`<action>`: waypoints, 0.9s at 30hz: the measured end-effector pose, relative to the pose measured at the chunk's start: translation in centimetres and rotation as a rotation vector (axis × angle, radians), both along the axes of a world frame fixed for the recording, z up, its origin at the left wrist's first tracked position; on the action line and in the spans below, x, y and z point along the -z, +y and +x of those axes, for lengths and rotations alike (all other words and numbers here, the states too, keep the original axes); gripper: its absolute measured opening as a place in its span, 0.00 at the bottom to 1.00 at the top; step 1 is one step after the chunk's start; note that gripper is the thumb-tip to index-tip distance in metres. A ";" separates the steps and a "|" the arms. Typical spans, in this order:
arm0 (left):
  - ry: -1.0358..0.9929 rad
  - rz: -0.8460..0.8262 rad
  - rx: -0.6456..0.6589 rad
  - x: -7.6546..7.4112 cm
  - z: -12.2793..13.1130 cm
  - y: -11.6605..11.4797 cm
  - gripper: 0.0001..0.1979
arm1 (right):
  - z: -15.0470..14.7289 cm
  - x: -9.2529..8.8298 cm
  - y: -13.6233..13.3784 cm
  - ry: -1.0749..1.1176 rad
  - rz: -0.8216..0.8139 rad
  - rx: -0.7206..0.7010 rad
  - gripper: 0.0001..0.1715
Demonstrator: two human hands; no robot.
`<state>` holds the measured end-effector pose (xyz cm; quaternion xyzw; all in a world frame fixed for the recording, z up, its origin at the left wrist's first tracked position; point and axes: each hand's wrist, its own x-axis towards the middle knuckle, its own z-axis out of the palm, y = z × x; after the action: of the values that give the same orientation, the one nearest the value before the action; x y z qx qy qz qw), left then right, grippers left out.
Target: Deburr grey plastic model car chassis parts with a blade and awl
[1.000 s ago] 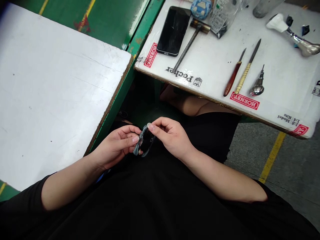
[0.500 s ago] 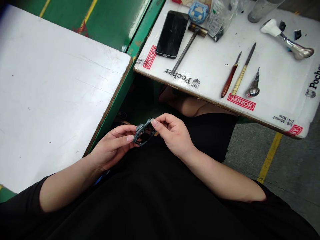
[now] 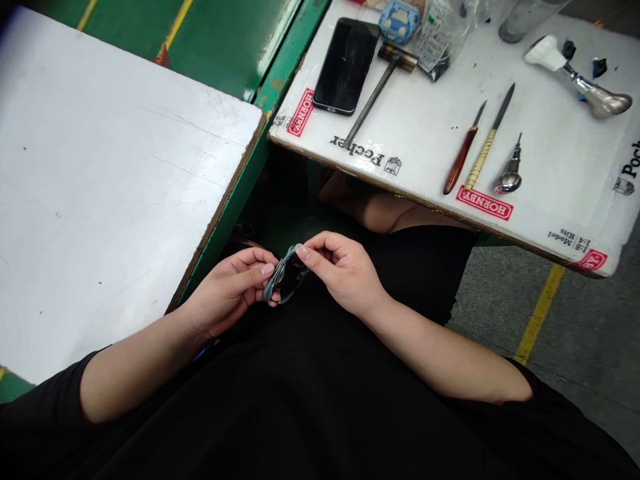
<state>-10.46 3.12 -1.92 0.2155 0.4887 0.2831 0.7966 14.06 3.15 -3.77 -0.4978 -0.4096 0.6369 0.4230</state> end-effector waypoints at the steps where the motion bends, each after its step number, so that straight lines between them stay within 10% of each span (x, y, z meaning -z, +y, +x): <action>1: 0.004 -0.003 0.000 0.0 0.0 0.0 0.21 | 0.0 0.1 0.0 0.003 0.000 0.001 0.20; 27: -0.011 0.022 -0.016 0.4 -0.3 -0.2 0.21 | 0.0 -0.4 -0.3 -0.192 0.090 -0.025 0.28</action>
<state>-10.77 2.91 -2.32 0.2186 0.4830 0.2959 0.7946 14.06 2.82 -3.39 -0.5319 -0.4824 0.5725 0.3957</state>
